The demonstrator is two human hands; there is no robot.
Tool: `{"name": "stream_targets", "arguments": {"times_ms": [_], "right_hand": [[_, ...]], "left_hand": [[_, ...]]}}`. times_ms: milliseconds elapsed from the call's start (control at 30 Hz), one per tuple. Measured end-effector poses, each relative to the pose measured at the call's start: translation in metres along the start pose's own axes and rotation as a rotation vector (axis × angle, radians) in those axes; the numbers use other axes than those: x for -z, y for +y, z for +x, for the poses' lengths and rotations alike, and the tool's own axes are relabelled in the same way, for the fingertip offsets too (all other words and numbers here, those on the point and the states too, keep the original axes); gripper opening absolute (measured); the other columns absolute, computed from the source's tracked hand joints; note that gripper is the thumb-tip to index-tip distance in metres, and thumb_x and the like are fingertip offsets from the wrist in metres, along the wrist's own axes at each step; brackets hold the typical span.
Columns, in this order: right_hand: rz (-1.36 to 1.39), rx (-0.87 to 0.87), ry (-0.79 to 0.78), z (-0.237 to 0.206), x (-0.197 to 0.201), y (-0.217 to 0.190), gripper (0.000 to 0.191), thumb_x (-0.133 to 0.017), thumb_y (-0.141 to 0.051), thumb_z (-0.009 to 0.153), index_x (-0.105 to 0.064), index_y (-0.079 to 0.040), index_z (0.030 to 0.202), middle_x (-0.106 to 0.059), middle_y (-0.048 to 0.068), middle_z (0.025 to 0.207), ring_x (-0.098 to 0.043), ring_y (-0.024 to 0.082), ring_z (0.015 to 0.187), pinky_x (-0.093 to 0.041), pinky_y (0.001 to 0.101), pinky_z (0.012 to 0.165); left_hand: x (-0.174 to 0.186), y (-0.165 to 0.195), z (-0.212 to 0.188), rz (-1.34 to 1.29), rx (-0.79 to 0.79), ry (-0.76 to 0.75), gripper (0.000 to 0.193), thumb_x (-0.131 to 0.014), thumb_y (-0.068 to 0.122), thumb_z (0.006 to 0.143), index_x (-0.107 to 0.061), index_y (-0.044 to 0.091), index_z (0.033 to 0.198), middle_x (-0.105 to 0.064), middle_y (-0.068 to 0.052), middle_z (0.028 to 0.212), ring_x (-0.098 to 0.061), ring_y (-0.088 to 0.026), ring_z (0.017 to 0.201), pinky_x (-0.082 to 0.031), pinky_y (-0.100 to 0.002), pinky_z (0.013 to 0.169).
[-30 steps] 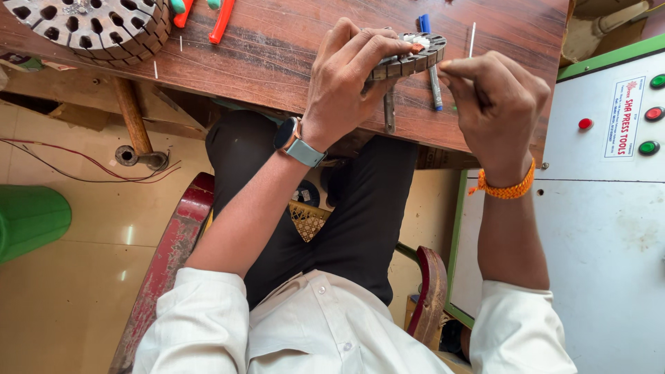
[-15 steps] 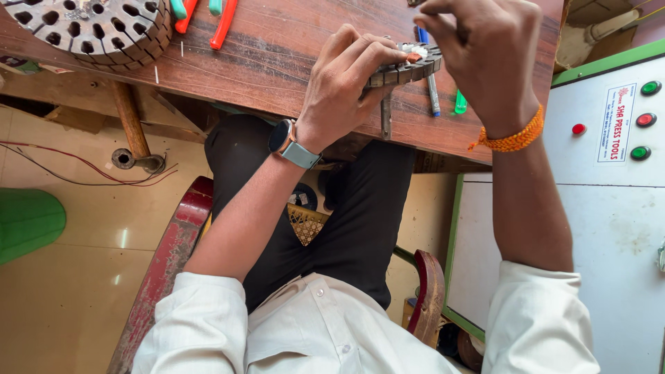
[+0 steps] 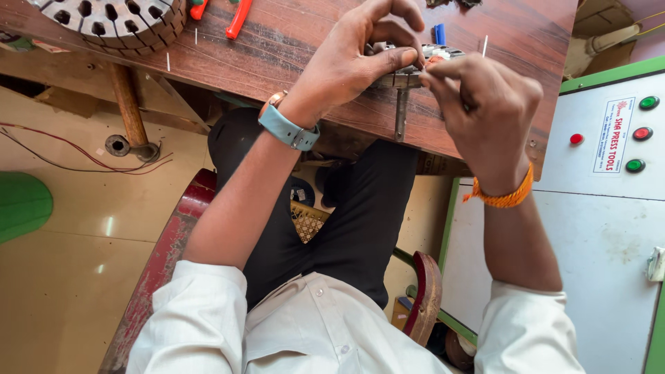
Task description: The person inserts small white insulating pieces into the slots of a circular metal stator core held in a bench vise. They repeatedly pick pieces from a nearby box and place them into the slots, rotating the stator as needed to access different positions.
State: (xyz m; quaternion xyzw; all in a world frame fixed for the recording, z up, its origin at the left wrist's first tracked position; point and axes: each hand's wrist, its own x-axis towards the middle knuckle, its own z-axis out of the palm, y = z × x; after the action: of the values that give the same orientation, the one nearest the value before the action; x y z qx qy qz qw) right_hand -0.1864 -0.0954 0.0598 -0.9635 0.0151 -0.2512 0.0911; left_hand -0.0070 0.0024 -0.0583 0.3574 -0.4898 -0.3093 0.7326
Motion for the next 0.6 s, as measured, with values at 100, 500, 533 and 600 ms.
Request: {"name": "stream_targets", "arguments": {"times_ms": [100,500,533,600], "right_hand": [[0.062,-0.134,0.031,-0.017,-0.007,-0.006,0.013,-0.087,-0.004,0.106,-0.075,-0.002,0.101,-0.067,0.004,0.081,-0.053,0.007,0.062,-0.037,0.0226,0.052],[0.224,-0.328,0.124,-0.063,-0.063,-0.005,0.01,-0.081,0.004,0.092,-0.076,-0.002,0.098,-0.065,0.004,0.072,-0.049,0.004,0.057,-0.037,0.0247,0.054],[0.24,-0.333,0.118,-0.067,-0.064,0.0,0.009,-0.079,0.004,0.093,-0.076,-0.002,0.099,-0.067,0.004,0.075,-0.051,0.004,0.058,-0.037,0.0242,0.053],[0.269,-0.354,0.11,-0.075,-0.055,0.01,0.01,-0.077,0.006,0.094,-0.077,-0.002,0.1,-0.072,0.004,0.08,-0.054,0.003,0.059,-0.037,0.0233,0.052]], "left_hand": [[0.002,0.001,0.002,0.099,-0.015,0.003,0.02,-0.072,0.004,0.107,-0.059,0.005,0.122,-0.073,-0.004,0.113,-0.075,-0.012,0.115,-0.062,-0.028,0.098],[-0.021,0.027,-0.015,0.574,-0.236,0.181,0.043,-0.088,0.013,0.087,-0.062,0.011,0.121,-0.069,0.001,0.116,-0.061,-0.017,0.104,-0.05,-0.036,0.089],[-0.03,0.027,-0.019,0.653,-0.299,0.226,0.05,-0.089,0.017,0.081,-0.061,0.012,0.122,-0.068,0.001,0.116,-0.058,-0.02,0.102,-0.049,-0.038,0.09],[-0.042,0.02,-0.021,0.8,-0.339,0.303,0.055,-0.09,0.018,0.079,-0.061,0.016,0.126,-0.067,0.002,0.118,-0.056,-0.021,0.102,-0.049,-0.039,0.093]]}}
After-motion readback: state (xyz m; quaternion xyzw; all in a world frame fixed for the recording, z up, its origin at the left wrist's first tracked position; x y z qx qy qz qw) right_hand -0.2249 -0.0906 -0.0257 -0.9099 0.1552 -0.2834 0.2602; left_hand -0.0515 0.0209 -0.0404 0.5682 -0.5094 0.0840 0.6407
